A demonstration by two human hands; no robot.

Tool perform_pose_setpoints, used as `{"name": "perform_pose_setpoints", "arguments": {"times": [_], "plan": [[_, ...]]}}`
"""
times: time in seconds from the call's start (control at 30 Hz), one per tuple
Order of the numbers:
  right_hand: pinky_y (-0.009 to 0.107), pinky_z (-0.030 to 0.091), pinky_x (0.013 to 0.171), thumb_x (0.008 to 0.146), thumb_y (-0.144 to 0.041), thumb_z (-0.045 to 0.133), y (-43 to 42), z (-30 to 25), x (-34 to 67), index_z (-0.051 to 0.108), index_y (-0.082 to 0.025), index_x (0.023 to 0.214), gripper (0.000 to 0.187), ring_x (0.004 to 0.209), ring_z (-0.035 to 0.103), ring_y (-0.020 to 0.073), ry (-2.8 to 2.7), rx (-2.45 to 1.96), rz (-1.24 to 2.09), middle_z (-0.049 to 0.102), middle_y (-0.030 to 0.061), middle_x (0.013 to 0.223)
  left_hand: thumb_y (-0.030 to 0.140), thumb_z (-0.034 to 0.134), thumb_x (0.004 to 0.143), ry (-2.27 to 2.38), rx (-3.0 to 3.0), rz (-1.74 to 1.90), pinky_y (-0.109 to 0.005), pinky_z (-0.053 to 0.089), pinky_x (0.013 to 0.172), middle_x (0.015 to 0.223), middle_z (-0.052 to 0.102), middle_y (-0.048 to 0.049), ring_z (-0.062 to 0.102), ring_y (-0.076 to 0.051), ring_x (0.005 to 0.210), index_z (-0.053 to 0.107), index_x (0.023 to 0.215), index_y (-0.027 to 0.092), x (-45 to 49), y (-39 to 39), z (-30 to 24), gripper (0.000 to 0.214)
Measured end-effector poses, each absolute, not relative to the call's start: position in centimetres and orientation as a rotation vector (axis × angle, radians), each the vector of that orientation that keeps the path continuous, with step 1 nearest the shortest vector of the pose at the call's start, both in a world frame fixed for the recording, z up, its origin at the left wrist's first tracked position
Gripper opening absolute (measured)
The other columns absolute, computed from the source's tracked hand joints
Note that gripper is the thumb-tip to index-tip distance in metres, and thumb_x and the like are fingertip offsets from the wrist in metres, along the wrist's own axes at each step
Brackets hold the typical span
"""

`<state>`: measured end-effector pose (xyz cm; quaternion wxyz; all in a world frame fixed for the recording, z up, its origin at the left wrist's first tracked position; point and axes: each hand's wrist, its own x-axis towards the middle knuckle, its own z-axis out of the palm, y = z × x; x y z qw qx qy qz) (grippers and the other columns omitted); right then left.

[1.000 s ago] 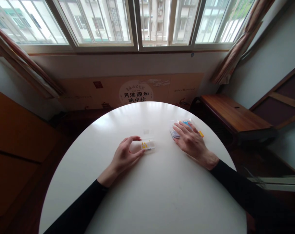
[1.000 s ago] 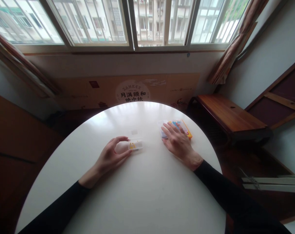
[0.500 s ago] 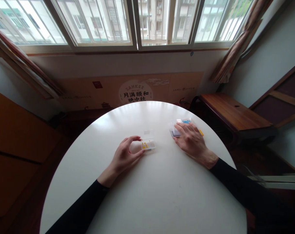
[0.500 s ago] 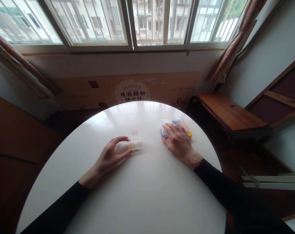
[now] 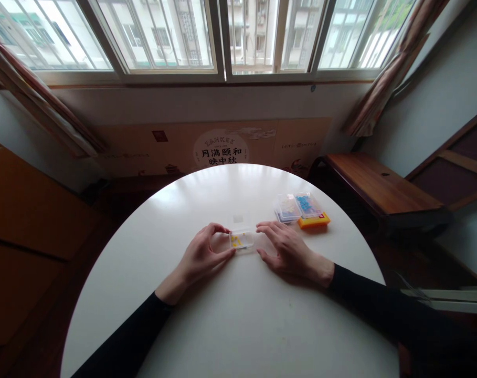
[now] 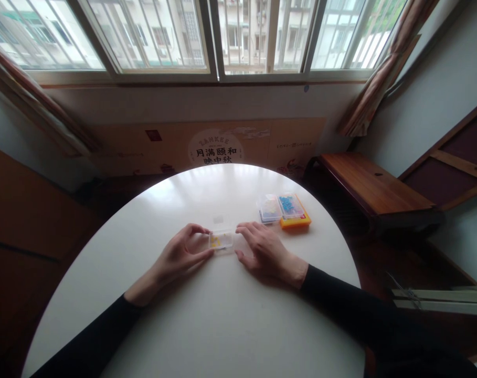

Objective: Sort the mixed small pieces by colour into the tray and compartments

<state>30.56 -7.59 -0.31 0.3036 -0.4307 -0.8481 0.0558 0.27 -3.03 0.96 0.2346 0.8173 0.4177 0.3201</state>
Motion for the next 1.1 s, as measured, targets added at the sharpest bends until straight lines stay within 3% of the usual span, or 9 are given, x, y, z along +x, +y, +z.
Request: {"name": "perform_pose_setpoints", "arguments": {"times": [0.13,0.2,0.4,0.57,0.73,0.9,1.1], "plan": [[0.053,0.058,0.111,0.094,-0.044,0.082,-5.7,-1.3,29.8,0.036,-0.021,0.164,0.087,0.126,0.069,0.0333,-2.114,-1.079,0.391,0.066,0.0189,0.147,0.041,0.087,0.087,1.107,2.206,0.887,-0.046,0.062,0.101,0.123,0.076,-0.0096,0.076,-0.03,0.115,0.062,0.118,0.025,0.3,-3.0,0.7,0.043],[0.053,0.057,0.113,0.091,-0.05,0.086,-4.7,-1.2,29.6,0.035,-0.024,0.166,0.094,0.129,0.068,0.0329,-2.1,-1.034,0.477,0.066,0.0182,0.148,0.043,0.088,0.087,1.09,2.175,0.887,-0.047,0.062,0.104,0.124,0.077,-0.0103,0.076,-0.03,0.117,0.061,0.124,0.026,0.3,-2.9,0.6,0.048],[0.05,0.057,0.111,0.094,-0.039,0.086,-4.5,0.1,29.4,0.059,-0.026,0.145,0.06,0.126,0.068,0.0301,-2.139,-1.016,0.594,0.073,0.0116,0.138,0.048,0.088,0.087,1.029,2.168,0.867,-0.049,0.061,0.109,0.126,0.078,-0.0102,0.077,-0.03,0.117,0.054,0.15,0.028,0.0,-2.5,0.2,0.075],[0.051,0.056,0.114,0.095,-0.032,0.083,-5.0,0.1,29.2,0.061,-0.027,0.149,0.058,0.128,0.069,0.0286,-2.103,-1.003,0.578,0.073,0.0101,0.139,0.047,0.084,0.091,1.086,2.373,0.853,-0.048,0.06,0.106,0.128,0.079,-0.0084,0.075,-0.032,0.117,0.069,0.137,0.03,0.1,-2.6,0.5,0.051],[0.053,0.055,0.119,0.103,-0.037,0.077,-4.9,0.1,29.1,0.062,-0.033,0.155,0.055,0.138,0.067,0.0284,-2.191,-0.957,0.487,0.069,0.0086,0.152,0.041,0.078,0.097,1.113,2.425,0.844,-0.047,0.06,0.107,0.133,0.077,-0.0084,0.073,-0.031,0.123,0.069,0.138,0.031,0.4,-2.9,0.7,0.043],[0.053,0.059,0.115,0.111,-0.039,0.067,-4.7,-0.1,29.3,0.065,-0.034,0.154,0.044,0.133,0.07,0.0281,-2.241,-0.969,0.435,0.071,0.0091,0.149,0.039,0.076,0.1,1.069,2.454,0.867,-0.049,0.058,0.113,0.143,0.075,-0.0074,0.072,-0.03,0.13,0.071,0.134,0.032,0.6,-3.1,0.7,0.036],[0.049,0.058,0.116,0.108,-0.036,0.071,-4.9,-0.2,29.0,0.068,-0.031,0.148,0.04,0.131,0.07,0.0259,-2.196,-0.956,0.441,0.073,0.0072,0.146,0.036,0.071,0.103,1.019,2.432,0.872,-0.047,0.059,0.111,0.143,0.075,-0.0048,0.073,-0.028,0.128,0.072,0.121,0.031,1.0,-3.3,1.0,0.019]]}}
